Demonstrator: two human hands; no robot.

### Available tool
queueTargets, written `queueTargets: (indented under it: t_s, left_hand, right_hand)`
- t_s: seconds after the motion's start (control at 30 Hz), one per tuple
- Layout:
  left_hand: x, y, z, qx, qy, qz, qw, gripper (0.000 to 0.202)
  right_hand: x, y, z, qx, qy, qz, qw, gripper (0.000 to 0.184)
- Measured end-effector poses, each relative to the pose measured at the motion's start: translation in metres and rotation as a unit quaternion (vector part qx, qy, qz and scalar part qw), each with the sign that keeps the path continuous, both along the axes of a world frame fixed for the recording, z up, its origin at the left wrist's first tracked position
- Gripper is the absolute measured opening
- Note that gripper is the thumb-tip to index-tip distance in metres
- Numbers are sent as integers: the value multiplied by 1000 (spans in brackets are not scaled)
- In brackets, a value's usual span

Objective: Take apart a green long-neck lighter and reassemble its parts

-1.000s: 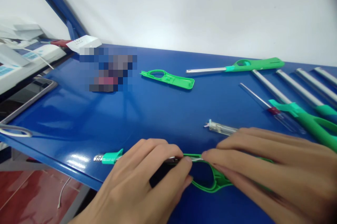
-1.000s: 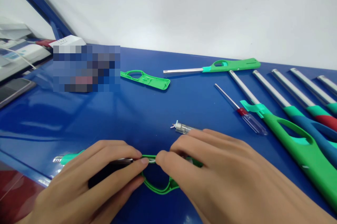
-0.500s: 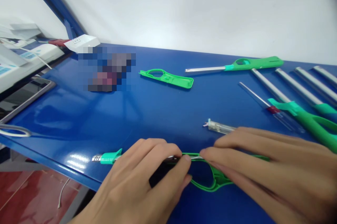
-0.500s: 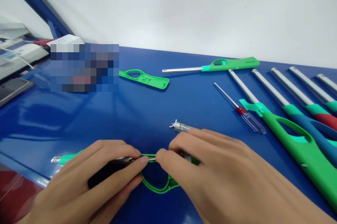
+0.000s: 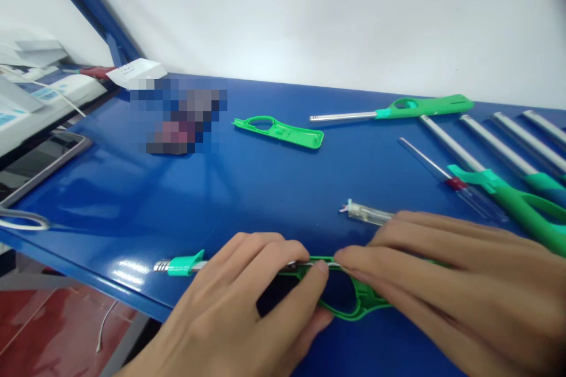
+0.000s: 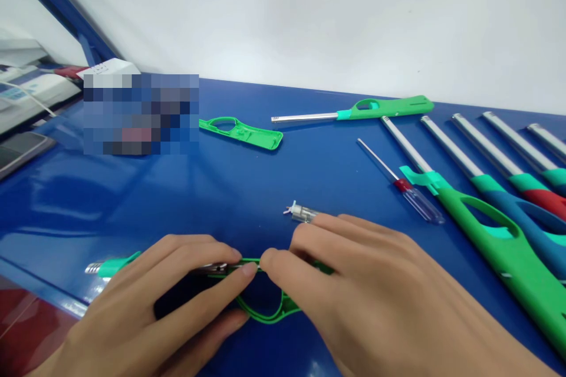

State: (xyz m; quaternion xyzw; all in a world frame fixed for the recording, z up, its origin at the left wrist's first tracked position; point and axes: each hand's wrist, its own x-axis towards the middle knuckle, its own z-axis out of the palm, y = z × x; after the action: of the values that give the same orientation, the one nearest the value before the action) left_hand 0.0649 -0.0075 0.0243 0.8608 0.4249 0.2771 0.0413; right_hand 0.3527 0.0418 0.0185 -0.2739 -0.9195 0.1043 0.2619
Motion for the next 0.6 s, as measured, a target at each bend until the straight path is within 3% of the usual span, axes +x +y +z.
queueTargets:
  t_s: [0.13, 0.37, 0.6]
  left_hand:
    - [2, 4, 1, -2, 9, -8, 1000, 17]
    - [11, 13, 7, 6, 25, -2, 1000, 34]
    - [-1, -11, -12, 55, 9, 33, 998, 28]
  right_hand:
    - [2, -3, -1, 2, 0, -3, 1000, 45]
    - [3, 0, 0, 3, -4, -9, 1000, 46]
    - [8, 5, -4, -1, -9, -11, 1000, 47]
